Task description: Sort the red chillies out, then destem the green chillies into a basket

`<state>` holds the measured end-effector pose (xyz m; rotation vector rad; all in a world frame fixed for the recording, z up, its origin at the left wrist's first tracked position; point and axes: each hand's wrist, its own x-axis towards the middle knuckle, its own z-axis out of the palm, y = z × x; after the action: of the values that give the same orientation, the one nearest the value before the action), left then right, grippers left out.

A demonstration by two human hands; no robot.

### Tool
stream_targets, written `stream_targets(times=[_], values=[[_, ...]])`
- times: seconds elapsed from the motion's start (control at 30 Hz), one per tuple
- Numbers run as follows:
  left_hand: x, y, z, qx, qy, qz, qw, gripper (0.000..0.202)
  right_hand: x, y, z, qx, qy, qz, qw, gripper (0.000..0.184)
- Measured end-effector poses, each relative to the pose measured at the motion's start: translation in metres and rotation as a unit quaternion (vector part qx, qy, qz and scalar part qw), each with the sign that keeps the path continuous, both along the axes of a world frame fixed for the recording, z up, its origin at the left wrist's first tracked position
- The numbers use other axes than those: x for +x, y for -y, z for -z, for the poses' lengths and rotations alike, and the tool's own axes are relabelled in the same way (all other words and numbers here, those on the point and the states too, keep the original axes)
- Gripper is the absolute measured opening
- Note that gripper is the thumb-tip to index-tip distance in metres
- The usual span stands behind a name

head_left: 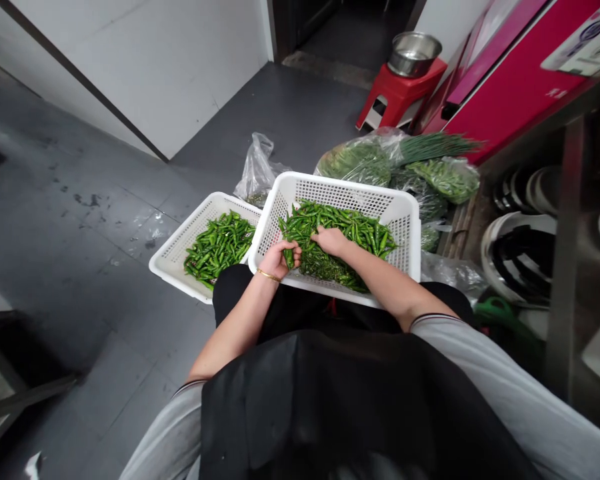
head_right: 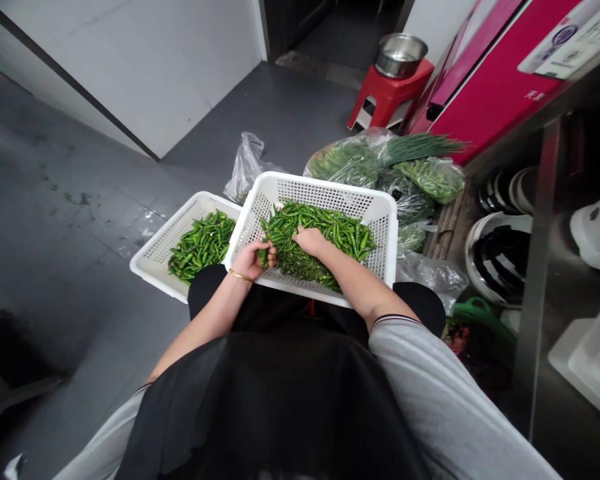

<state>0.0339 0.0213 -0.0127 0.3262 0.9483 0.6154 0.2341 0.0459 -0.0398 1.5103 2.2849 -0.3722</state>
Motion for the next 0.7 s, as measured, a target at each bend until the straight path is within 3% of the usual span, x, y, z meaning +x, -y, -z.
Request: stream_targets(times=[0.1,0.23,0.33,0.4,0.47,0.57,0.7], values=[[0.011,0.003,0.005,0.008,-0.054,0.008,0.998,0.014,0.007,0.008,-0.011,0.025,-0.038,0.014,0.999,0.037],[0.035,0.009,0.004,0.077,-0.048,-0.011,0.996,0.028,0.009,0.048,-0.042,0.049,-0.106,-0.005,0.993,0.036],[0.041,0.012,-0.004,0.133,-0.034,0.033,0.990,0.034,0.009,0.079,-0.051,-0.031,-0.163,-0.069,0.984,0.030],[0.036,0.012,-0.008,0.142,-0.027,0.039,0.989,0.034,0.015,0.086,-0.045,-0.092,-0.179,-0.061,0.978,0.026],[0.026,0.010,-0.011,0.126,-0.006,0.004,0.992,0.030,0.022,0.080,-0.030,-0.102,-0.156,0.033,0.982,0.032],[0.011,0.008,-0.013,0.069,0.009,-0.036,0.997,0.020,0.023,0.054,-0.004,-0.043,-0.106,0.213,0.970,0.051],[0.005,0.009,-0.012,0.041,-0.005,-0.006,0.999,0.018,0.013,0.030,0.013,-0.041,-0.113,0.293,0.949,0.036]])
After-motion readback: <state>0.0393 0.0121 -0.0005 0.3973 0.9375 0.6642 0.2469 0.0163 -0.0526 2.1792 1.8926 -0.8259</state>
